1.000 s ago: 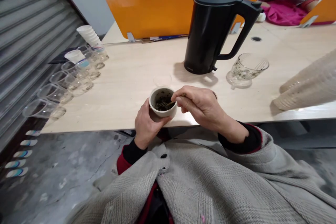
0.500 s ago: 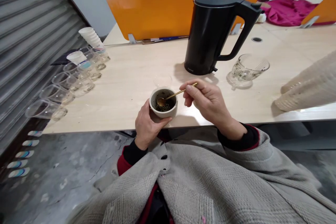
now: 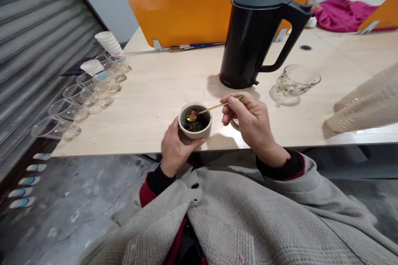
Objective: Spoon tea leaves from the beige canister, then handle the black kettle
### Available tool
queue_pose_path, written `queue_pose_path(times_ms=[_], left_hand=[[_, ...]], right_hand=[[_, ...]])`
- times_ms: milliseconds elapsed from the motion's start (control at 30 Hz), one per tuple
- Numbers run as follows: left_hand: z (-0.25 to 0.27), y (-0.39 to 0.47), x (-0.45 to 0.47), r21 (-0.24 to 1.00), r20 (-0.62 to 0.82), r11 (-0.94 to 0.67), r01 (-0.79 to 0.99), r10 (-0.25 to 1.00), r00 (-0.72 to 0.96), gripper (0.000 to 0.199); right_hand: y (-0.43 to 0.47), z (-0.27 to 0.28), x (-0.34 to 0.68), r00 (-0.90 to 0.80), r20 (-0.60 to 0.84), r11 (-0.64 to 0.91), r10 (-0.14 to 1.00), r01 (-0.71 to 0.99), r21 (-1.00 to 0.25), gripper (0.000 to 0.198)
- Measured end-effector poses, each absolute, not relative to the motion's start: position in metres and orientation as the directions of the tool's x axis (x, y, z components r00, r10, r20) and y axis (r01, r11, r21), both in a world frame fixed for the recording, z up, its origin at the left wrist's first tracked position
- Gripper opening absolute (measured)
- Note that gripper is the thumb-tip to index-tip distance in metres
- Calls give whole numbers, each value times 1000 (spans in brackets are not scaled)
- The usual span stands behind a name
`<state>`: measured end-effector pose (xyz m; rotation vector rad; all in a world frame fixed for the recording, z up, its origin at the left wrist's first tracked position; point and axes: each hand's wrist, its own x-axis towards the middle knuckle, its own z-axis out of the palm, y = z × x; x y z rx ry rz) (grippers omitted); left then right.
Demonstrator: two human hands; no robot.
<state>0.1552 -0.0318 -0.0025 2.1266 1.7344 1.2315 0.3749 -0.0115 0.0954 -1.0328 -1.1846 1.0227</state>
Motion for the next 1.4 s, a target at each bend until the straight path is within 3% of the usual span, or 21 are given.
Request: queue_pose_path(times_ms=[267,467,567,633,700,967,1033,1133,1233,1400], left_hand=[[-2,-32,155,557,506,-338,759,863,13,103],[-1,-33,155,562,491,-325,761,871,9,102],[0,-32,155,564,492,-325,759,870,7,102],[0,-32,155,565,486,-322,760,874,8,102],[0,-32,156,565,476,-314,763,880,9,102],[-1,-32,154,562,472,-310,766,881,10,101],[-1,-32,153,567,479,-316,761,878,7,99],[-3,-31,153,573,489,-319,755,873,-3,98],[-3,-30,153,583,486,-309,751,874,-18,99],[-1,-30,154,592,474,-295,750,880,-28,98]], right_hand=[[-6,99,377,155,210,236,965,-174,-956,13],[4,114,373,283,539,554,793,32,-832,12],[15,111,370,76,661,619,746,283,-732,13],[22,106,368,-111,631,616,768,397,-680,14],[25,102,368,-168,596,603,785,429,-673,15],[9,110,379,209,614,555,761,279,-784,14],[6,111,397,371,642,598,670,242,-764,12],[4,108,439,559,683,612,470,350,-709,13],[4,101,485,640,672,456,373,505,-733,17],[22,81,527,647,620,148,444,630,-763,16]])
